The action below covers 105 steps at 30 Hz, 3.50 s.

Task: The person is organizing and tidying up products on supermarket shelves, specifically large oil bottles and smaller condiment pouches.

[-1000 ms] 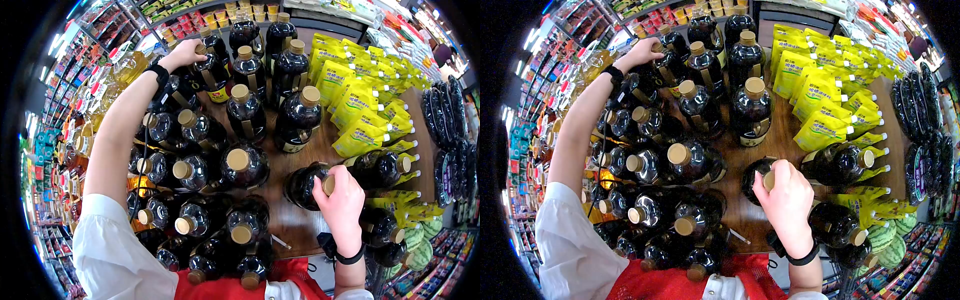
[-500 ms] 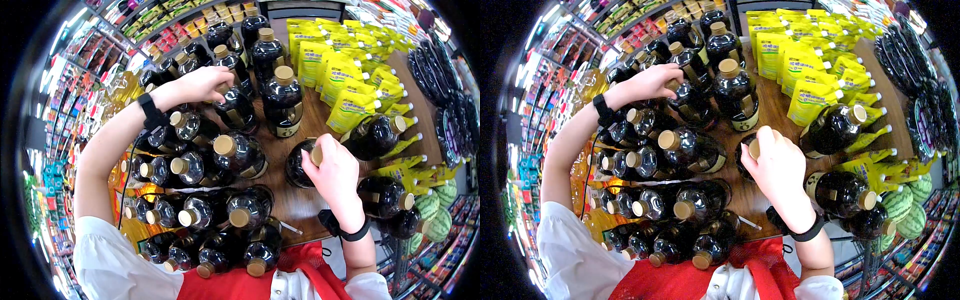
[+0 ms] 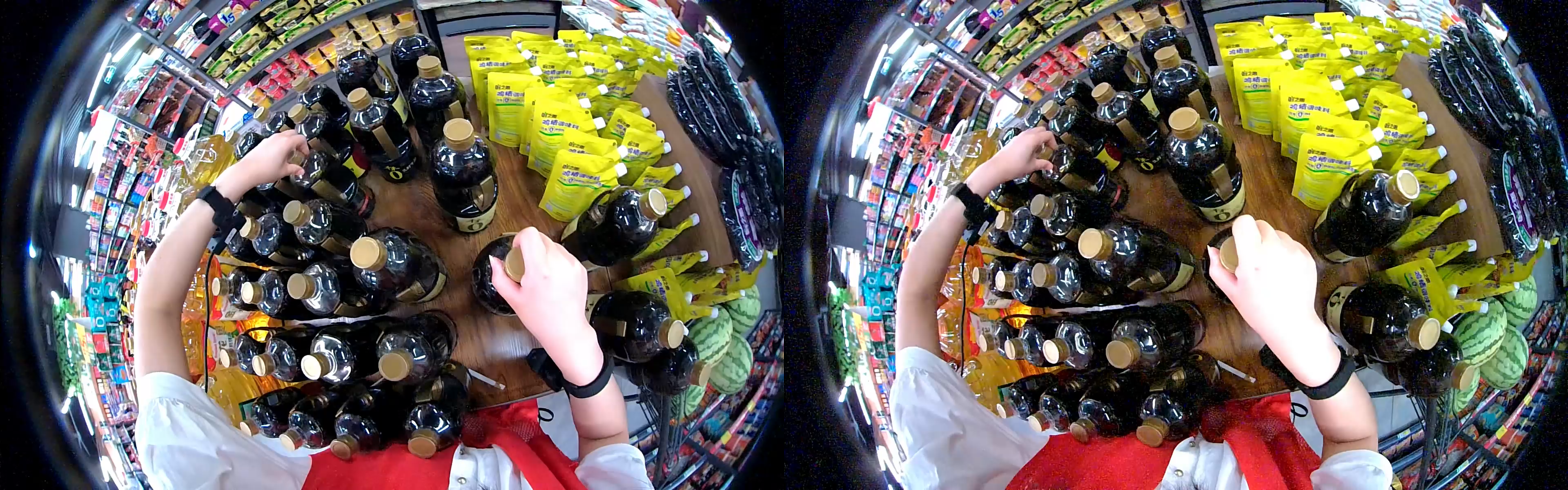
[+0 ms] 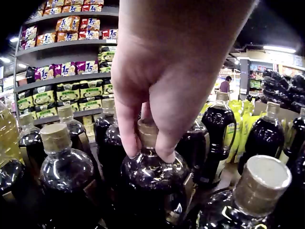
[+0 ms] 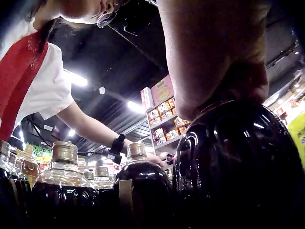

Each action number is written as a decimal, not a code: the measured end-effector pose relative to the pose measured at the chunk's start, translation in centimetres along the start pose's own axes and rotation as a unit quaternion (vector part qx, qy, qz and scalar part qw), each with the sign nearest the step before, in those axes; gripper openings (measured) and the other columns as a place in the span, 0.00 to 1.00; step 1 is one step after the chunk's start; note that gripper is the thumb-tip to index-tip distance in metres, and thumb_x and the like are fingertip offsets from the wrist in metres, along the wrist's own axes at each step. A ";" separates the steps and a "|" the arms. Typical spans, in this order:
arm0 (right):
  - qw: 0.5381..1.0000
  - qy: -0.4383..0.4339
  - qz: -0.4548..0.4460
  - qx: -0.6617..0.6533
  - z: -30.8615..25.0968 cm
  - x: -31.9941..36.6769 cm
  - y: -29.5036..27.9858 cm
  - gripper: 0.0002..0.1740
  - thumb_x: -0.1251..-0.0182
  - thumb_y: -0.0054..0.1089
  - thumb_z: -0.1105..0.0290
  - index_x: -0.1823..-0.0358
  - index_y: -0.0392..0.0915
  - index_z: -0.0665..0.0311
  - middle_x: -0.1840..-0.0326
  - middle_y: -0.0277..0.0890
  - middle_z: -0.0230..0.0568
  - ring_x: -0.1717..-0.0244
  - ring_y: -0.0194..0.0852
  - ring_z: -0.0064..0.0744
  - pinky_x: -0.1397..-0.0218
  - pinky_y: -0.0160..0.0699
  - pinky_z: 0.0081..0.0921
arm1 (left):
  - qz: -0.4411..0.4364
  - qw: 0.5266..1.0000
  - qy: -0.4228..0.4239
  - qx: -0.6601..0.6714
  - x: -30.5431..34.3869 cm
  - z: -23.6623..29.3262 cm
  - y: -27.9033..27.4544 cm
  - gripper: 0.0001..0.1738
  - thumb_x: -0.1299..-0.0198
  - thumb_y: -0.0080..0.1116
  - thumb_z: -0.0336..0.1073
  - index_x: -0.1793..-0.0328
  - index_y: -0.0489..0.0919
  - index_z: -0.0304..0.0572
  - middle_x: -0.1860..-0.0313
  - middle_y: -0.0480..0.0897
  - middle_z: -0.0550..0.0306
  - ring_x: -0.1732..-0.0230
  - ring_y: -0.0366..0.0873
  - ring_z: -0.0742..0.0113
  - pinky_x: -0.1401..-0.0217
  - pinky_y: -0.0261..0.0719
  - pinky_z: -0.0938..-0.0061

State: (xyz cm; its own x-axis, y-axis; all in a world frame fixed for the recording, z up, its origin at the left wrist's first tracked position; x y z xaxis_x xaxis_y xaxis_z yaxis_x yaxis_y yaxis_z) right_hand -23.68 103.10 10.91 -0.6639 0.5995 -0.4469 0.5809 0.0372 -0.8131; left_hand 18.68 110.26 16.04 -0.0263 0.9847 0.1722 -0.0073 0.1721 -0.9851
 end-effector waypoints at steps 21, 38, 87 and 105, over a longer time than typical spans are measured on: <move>1.000 0.016 0.011 0.001 -0.3 0.2 0.1 0.18 0.49 0.65 0.61 0.71 0.65 0.61 0.77 0.70 0.42 0.76 0.74 0.43 0.73 0.74 0.35 | -0.104 0.975 -0.187 0.052 -0.1 1.1 -0.7 0.17 0.40 0.57 0.44 0.57 0.69 0.37 0.75 0.79 0.48 0.76 0.80 0.59 0.71 0.77 0.66; 1.000 0.004 0.007 0.004 0.0 0.1 0.3 0.18 0.50 0.66 0.60 0.72 0.64 0.60 0.78 0.69 0.39 0.78 0.73 0.40 0.76 0.72 0.32 | 0.040 0.974 -0.097 -0.203 -10.7 8.7 -2.4 0.28 0.44 0.59 0.49 0.42 0.68 0.42 0.52 0.76 0.42 0.54 0.77 0.45 0.54 0.77 0.59; 1.000 0.009 -0.003 -0.003 0.3 -0.3 0.3 0.19 0.46 0.63 0.55 0.69 0.66 0.61 0.76 0.75 0.44 0.74 0.78 0.46 0.74 0.77 0.37 | 0.157 0.982 0.103 -0.004 -3.4 9.5 1.0 0.18 0.44 0.60 0.44 0.58 0.71 0.39 0.65 0.75 0.50 0.62 0.75 0.54 0.57 0.73 0.66; 0.997 -0.040 0.005 -0.067 -7.4 -4.7 5.7 0.19 0.50 0.65 0.53 0.71 0.71 0.60 0.81 0.77 0.46 0.78 0.79 0.47 0.74 0.78 0.39 | 0.095 0.994 0.005 0.061 -4.6 8.8 2.7 0.22 0.44 0.61 0.44 0.50 0.68 0.40 0.54 0.75 0.45 0.51 0.73 0.48 0.48 0.71 0.62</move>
State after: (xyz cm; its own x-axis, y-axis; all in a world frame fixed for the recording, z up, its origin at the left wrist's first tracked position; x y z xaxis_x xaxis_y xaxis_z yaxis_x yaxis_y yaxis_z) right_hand -13.79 106.45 11.15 -0.6902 0.5350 -0.4872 0.6416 0.1411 -0.7540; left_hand 9.99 106.01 12.58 -0.0290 0.9994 -0.0174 -0.1246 -0.0209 -0.9920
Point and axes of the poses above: each hand's wrist, its own x-axis away from the middle knuckle, its own y-axis out of the palm, z = x × y, the point moved 1 cm from there along -x, towards the middle knuckle
